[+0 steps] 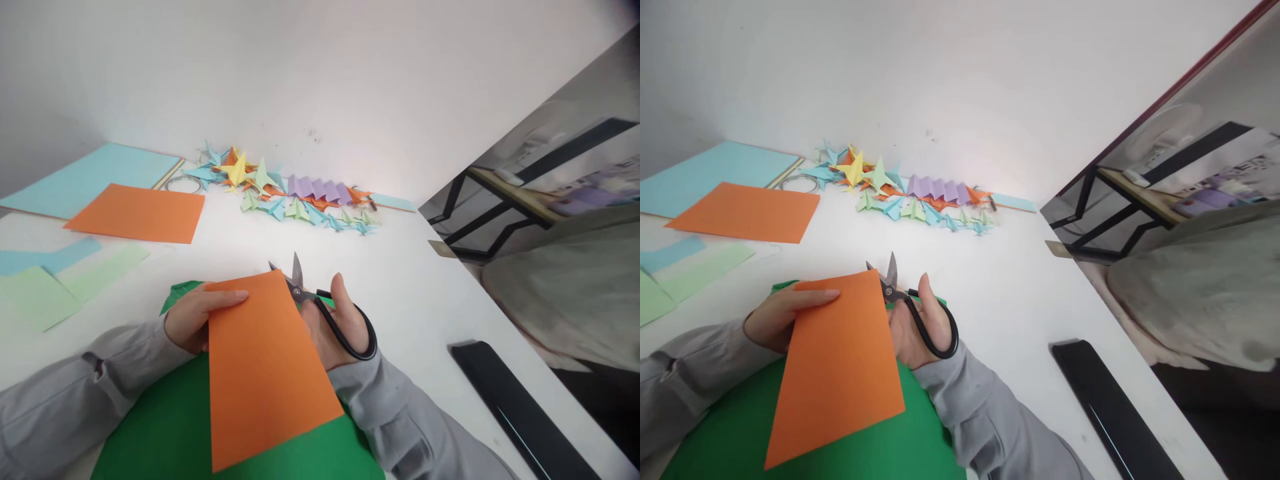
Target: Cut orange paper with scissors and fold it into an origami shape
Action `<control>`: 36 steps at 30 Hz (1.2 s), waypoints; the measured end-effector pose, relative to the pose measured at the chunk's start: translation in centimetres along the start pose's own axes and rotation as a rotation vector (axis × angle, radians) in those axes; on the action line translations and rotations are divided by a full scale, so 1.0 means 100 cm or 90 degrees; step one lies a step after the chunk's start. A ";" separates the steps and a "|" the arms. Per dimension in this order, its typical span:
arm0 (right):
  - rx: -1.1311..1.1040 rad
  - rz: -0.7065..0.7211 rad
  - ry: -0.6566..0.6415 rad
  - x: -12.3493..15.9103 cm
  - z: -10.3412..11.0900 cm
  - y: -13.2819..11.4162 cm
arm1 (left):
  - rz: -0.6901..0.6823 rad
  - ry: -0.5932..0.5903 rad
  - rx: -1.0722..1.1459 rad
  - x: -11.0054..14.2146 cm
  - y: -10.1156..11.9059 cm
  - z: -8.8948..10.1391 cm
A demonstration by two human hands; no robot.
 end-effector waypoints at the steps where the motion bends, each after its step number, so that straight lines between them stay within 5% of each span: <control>1: 0.012 -0.008 0.004 0.000 0.000 0.000 | 0.011 0.004 0.005 0.001 0.000 0.000; 9: 0.105 0.033 0.050 0.000 -0.001 0.000 | 0.025 0.026 0.036 0.003 0.002 -0.004; 16: 0.015 0.104 0.154 -0.011 0.028 -0.012 | 0.006 0.055 0.040 0.001 0.002 -0.001; 19: 0.020 0.139 0.272 -0.019 0.043 -0.019 | -0.003 0.047 0.047 -0.001 0.002 -0.001; 21: 0.064 0.256 0.391 -0.021 0.052 -0.025 | -0.036 0.055 0.052 -0.002 0.003 -0.001; 25: 0.270 0.463 0.615 -0.018 0.067 -0.032 | -0.102 0.081 0.042 -0.005 0.004 -0.001; 28: 0.556 0.526 0.717 -0.015 0.075 -0.035 | -0.173 0.095 0.023 -0.007 0.005 0.002; 31: 0.845 0.491 0.808 -0.017 0.086 -0.035 | -0.241 0.125 0.026 -0.010 0.010 0.008; 36: 1.040 0.311 0.895 -0.027 0.101 -0.034 | -0.278 0.144 0.088 -0.014 0.017 0.018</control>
Point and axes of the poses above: each hand's wrist, its own x-axis away from the middle knuckle, its own z-axis out of the back of the hand, y = z × x, the point moved 1 cm from there along -x, towards the middle knuckle, and after that the axes turned 12 degrees about y, right-handed, at the moved point
